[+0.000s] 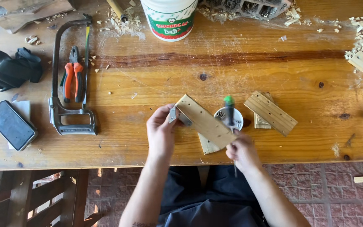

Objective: The person assembles small wooden pieces by inserting metal brackets and tightening screws with a screwdriver. They handle multiple pieces one at a time, aligning brackets and securing them to form joints on a cluttered workbench.

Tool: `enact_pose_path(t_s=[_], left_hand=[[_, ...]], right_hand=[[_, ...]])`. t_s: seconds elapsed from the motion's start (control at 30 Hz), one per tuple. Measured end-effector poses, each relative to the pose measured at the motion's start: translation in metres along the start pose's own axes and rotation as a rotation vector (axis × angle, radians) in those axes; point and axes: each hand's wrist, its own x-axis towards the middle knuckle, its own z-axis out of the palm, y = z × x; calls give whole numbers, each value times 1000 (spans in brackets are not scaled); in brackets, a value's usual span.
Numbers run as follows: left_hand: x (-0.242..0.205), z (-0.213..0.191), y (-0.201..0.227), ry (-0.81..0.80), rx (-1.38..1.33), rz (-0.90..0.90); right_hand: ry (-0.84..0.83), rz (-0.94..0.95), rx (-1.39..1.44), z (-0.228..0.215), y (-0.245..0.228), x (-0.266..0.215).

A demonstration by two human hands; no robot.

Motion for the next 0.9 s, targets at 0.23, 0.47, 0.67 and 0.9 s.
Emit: enact_pose_path(t_s=[0.23, 0.47, 0.67, 0.9], left_hand=[[9, -5, -43, -108, 425, -184], [8, 13, -70, -178, 1004, 44], [4, 1, -76, -199, 1250, 364], [-21, -18, -66, -290, 1175, 464]], right_hand=[[-196, -322, 174, -21, -43, 14], [-282, -605, -278, 2, -52, 13], [-319, -800, -597, 27, -52, 13], [-372, -876, -667, 44, -42, 18]])
